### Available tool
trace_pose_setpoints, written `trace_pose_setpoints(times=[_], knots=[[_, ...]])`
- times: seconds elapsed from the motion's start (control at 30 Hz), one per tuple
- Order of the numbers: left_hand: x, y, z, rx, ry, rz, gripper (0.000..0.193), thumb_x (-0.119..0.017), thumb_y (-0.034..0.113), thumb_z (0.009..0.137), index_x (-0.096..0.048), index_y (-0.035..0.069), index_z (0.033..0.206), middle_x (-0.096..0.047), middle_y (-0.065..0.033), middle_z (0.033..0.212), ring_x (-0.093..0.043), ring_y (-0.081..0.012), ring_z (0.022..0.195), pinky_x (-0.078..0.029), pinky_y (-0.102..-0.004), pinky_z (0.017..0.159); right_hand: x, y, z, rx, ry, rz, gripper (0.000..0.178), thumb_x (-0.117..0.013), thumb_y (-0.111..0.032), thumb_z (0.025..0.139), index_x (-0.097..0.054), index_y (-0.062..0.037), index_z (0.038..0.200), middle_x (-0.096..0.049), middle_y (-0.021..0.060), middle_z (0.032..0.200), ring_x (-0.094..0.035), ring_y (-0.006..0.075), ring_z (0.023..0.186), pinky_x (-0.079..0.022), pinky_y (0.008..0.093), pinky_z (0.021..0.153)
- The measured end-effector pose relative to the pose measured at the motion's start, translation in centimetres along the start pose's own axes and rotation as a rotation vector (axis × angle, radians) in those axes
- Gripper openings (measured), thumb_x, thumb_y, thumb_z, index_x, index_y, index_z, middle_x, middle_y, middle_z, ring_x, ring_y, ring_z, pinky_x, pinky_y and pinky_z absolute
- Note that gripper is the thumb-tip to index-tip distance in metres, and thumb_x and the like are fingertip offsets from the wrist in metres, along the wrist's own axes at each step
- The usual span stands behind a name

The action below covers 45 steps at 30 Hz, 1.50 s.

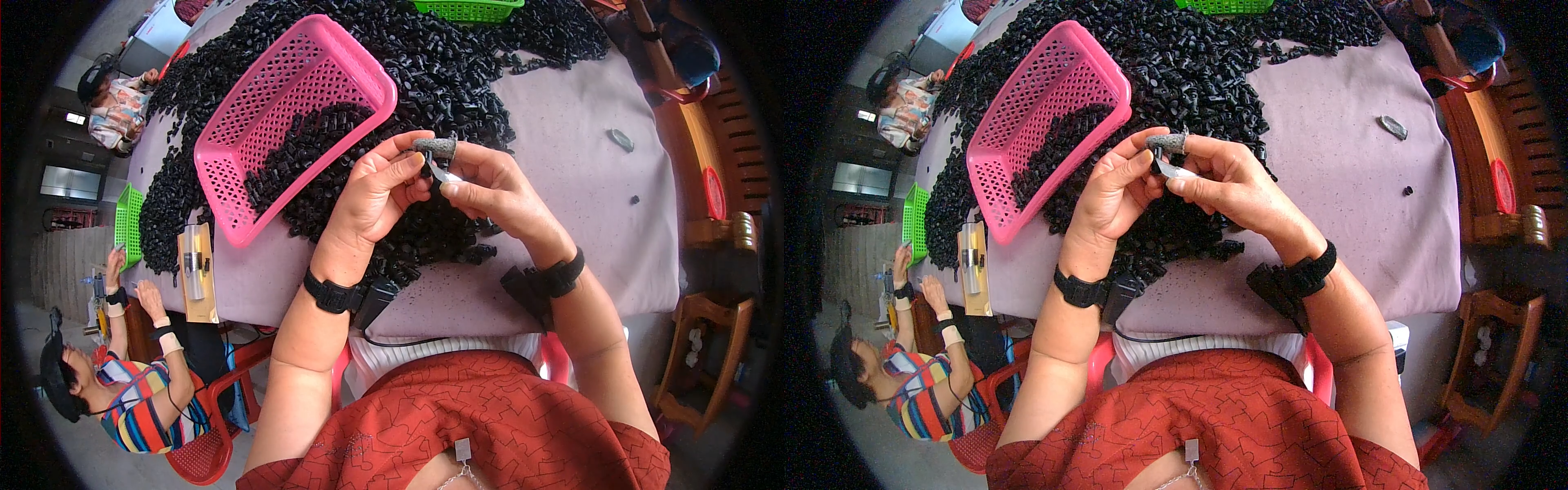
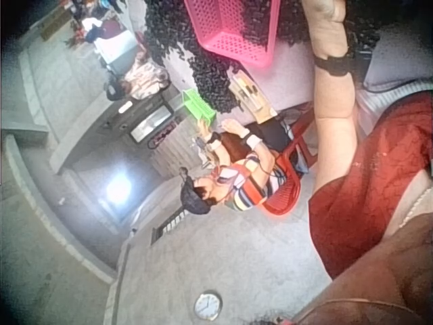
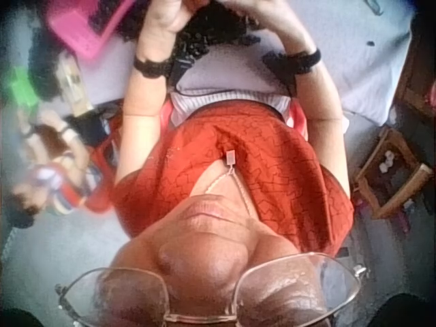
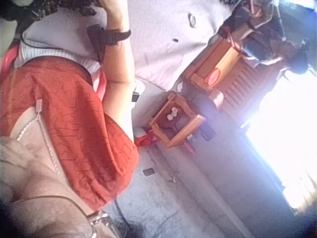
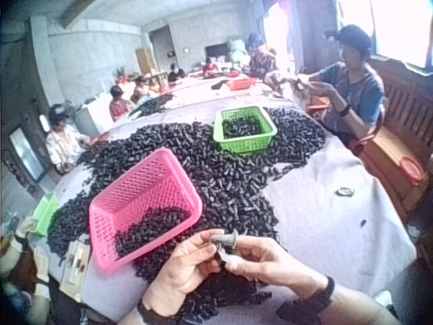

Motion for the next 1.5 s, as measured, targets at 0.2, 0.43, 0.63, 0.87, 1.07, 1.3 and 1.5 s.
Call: trace_pose_setpoints(times=[0.2, 0.43, 0.63, 0.87, 1.07, 1.3, 1.5], knots=[[0.0, -0.1, 0.0, 0.010, -0.009, -0.013, 0.033, -0.064, 0.006, 0.090, -0.057, 0.001, 0.121, -0.066, -0.0059, 0.097, -0.064, -0.0093, 0.070, -0.057, -0.0220, 0.064, -0.2, -0.3, 0.0, -0.005, -0.009, -0.004, 0.045, -0.066, -0.020, 0.090, -0.055, -0.0023, 0.130, -0.057, -0.0056, 0.079, -0.045, 0.0005, 0.064, -0.037, 0.0166, 0.053], [0.0, -0.3, 0.0, 0.025, -0.021, 0.023, 0.038, -0.065, 0.008, 0.089, -0.054, 0.002, 0.125, -0.066, -0.0058, 0.100, -0.063, -0.0087, 0.072, -0.054, -0.0202, 0.061, 0.4, 0.0, 0.0, -0.053, 0.010, -0.020, 0.039, -0.063, -0.020, 0.092, -0.058, -0.0021, 0.126, -0.054, -0.0073, 0.076, -0.043, 0.0002, 0.062, -0.035, 0.0165, 0.052], [0.0, -0.3, 0.0, 0.027, -0.033, 0.031, 0.038, -0.065, 0.008, 0.089, -0.054, 0.003, 0.125, -0.066, -0.0061, 0.102, -0.063, -0.0089, 0.074, -0.054, -0.0208, 0.062, 0.3, 0.3, 0.1, -0.039, -0.012, 0.047, 0.040, -0.064, -0.023, 0.092, -0.058, -0.0021, 0.125, -0.054, -0.0067, 0.075, -0.043, 0.0005, 0.060, -0.034, 0.0161, 0.051], [-0.2, 0.1, -0.1, 0.008, 0.007, 0.013, 0.036, -0.063, 0.005, 0.090, -0.054, 0.001, 0.125, -0.067, -0.0063, 0.095, -0.065, -0.0092, 0.069, -0.057, -0.0212, 0.063, -0.2, 0.1, 0.0, -0.004, -0.052, 0.065, 0.048, -0.068, -0.022, 0.089, -0.053, -0.0020, 0.129, -0.056, -0.0046, 0.075, -0.045, 0.0014, 0.060, -0.035, 0.0166, 0.050], [-0.6, 0.2, -0.1, 0.007, -0.056, 0.003, 0.039, -0.063, 0.005, 0.090, -0.052, 0.001, 0.127, -0.067, -0.0074, 0.096, -0.065, -0.0098, 0.070, -0.058, -0.0223, 0.065, -0.2, 0.0, -0.1, -0.011, -0.083, 0.108, 0.047, -0.068, -0.022, 0.089, -0.053, -0.0022, 0.129, -0.057, -0.0046, 0.075, -0.045, 0.0012, 0.060, -0.034, 0.0163, 0.049], [-0.6, 0.1, -0.2, 0.013, -0.099, 0.032, 0.045, -0.064, 0.009, 0.090, -0.049, 0.001, 0.131, -0.066, -0.0070, 0.103, -0.064, -0.0092, 0.071, -0.056, -0.0205, 0.064, -0.3, -0.1, -0.1, -0.004, -0.069, 0.085, 0.041, -0.065, -0.021, 0.091, -0.056, -0.0027, 0.126, -0.059, -0.0054, 0.079, -0.043, 0.0000, 0.060, -0.032, 0.0158, 0.049], [-1.2, -0.1, -0.3, 0.015, -0.119, 0.060, 0.047, -0.066, 0.008, 0.088, -0.049, 0.001, 0.131, -0.065, -0.0077, 0.102, -0.063, -0.0096, 0.070, -0.056, -0.0213, 0.064, 0.3, -0.2, -0.1, -0.037, -0.024, 0.053, 0.029, -0.063, -0.019, 0.093, -0.061, -0.0033, 0.117, -0.056, -0.0067, 0.075, -0.041, -0.0006, 0.058, -0.031, 0.0154, 0.048]])
Point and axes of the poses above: each hand's wrist, its own z-axis towards the middle knuckle, its own x-axis out of the back of the hand, y = z × x, the point moved 7 cm from there along z, towards the middle knuckle
